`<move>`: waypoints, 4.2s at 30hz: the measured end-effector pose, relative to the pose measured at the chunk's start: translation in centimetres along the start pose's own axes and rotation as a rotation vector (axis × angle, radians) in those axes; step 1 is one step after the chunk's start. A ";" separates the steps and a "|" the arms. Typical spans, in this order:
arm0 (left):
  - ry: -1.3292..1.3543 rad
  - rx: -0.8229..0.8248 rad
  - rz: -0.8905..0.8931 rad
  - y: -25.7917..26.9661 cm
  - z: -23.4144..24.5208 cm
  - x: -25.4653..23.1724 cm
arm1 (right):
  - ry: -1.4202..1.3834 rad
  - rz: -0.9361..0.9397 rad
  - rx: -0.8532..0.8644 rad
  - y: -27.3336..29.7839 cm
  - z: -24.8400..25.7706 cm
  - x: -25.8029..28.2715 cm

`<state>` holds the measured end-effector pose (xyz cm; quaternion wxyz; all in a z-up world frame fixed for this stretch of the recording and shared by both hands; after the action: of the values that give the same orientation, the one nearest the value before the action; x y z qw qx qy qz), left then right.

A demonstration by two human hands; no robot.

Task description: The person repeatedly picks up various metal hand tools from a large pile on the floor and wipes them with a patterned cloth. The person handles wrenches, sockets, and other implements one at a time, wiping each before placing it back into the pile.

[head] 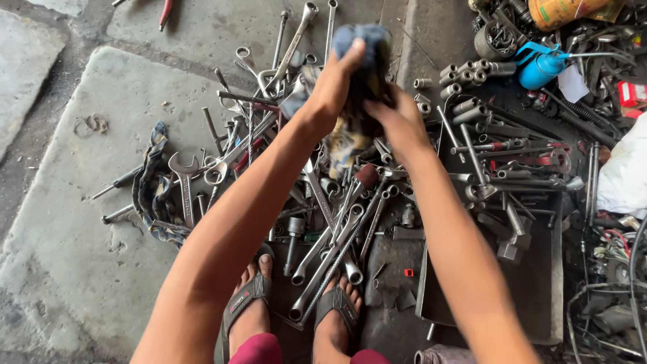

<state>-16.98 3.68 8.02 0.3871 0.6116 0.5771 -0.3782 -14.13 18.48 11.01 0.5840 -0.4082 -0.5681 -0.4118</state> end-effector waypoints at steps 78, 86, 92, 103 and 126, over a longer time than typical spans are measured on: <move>-1.964 0.227 -0.441 -1.0 -2.1 15.9 | -1.227 0.216 -0.333 2.1 16.8 -5.3; -1.884 0.432 -0.366 -3.1 -2.4 16.2 | -1.119 0.227 -0.418 4.1 18.0 -6.7; -1.283 0.097 -0.295 -1.9 -2.9 5.6 | -0.807 0.198 -0.532 6.4 19.3 -7.1; -0.473 -0.065 -0.077 5.4 -4.1 1.9 | 0.399 0.274 -0.496 5.6 5.2 -8.1; -0.863 -0.028 -0.098 6.8 -6.1 0.7 | 0.085 -0.027 -0.651 8.4 3.6 -11.1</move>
<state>-10.04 9.33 10.17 0.5828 0.3639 0.3959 -0.6093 -7.57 24.80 -0.10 0.4406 -0.5483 -0.3871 -0.5961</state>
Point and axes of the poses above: each hand's wrist, its own y-axis away from the middle knuckle, its own z-axis out of the back of the hand, x = y × z, the point moved 7 cm from there along -y, towards the middle knuckle, and after that the axes turned 8 degrees about -y, right-handed, at the moved point
